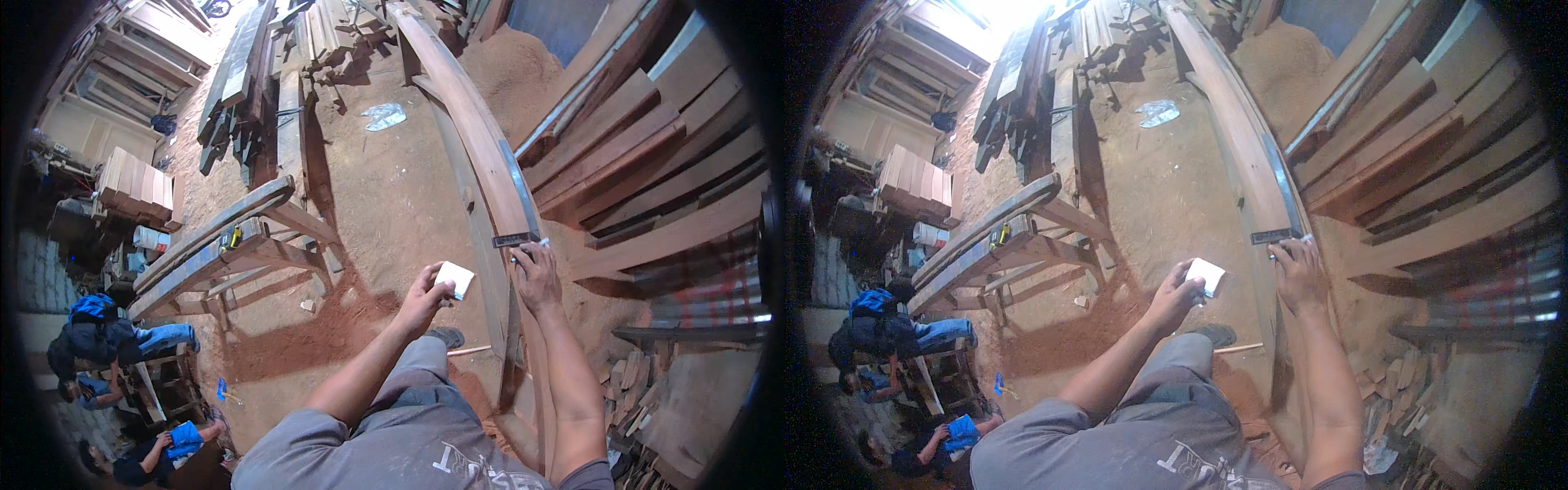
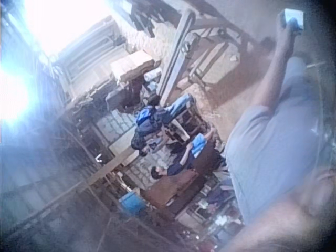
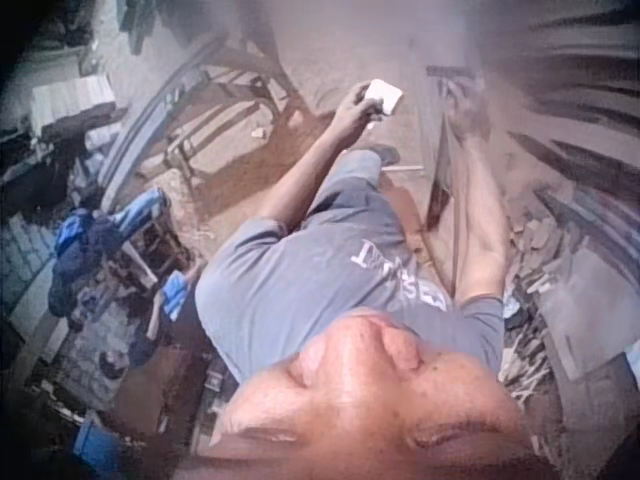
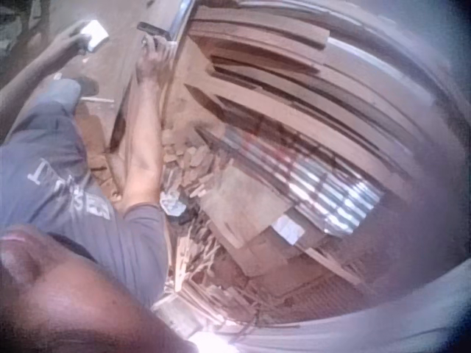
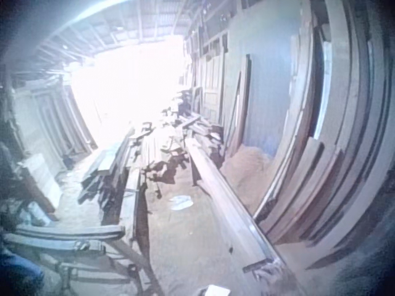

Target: The person smooths a small wooden block using a handheld electric sander, then uses a hand chisel to trim and shape the block. The person applies glue to the block and continues chiseling to refine its edges.

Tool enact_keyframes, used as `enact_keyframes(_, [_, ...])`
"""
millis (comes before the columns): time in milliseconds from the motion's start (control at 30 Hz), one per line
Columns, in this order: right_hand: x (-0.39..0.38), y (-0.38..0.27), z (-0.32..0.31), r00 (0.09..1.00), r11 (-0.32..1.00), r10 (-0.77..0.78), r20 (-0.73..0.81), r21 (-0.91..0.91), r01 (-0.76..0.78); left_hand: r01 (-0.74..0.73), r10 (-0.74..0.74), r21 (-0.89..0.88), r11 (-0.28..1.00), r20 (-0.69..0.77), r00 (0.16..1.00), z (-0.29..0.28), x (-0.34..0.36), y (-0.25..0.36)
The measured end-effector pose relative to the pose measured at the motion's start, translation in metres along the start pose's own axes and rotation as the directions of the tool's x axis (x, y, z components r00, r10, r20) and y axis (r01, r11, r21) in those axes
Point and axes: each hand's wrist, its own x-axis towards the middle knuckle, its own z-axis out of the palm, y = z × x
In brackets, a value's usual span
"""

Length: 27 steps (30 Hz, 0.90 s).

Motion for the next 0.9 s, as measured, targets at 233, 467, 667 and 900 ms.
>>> enact_keyframes(233, [-0.039, -0.046, -0.03, 0.961, 0.875, 0.199, -0.19, 0.476, -0.087, 0.02, -0.025, 0.032, 0.999, 0.16, 0.987, 0.056, 0.0, 0.002])
enact_keyframes(467, [-0.147, -0.092, -0.051, 0.825, 0.766, 0.536, -0.181, 0.515, -0.384, 0.058, -0.29, 0.425, 0.903, 0.506, 0.813, 0.107, 0.005, -0.022])
enact_keyframes(667, [-0.27, -0.072, -0.062, 0.522, 0.597, 0.792, -0.316, 0.225, -0.77, -0.502, -0.229, 0.649, 0.572, 0.714, 0.662, 0.159, -0.011, -0.066])
enact_keyframes(900, [-0.328, -0.116, -0.047, 0.423, 0.519, 0.759, -0.494, 0.068, -0.852, -0.898, -0.17, 0.22, 0.381, 0.971, 0.165, 0.206, -0.03, -0.127])
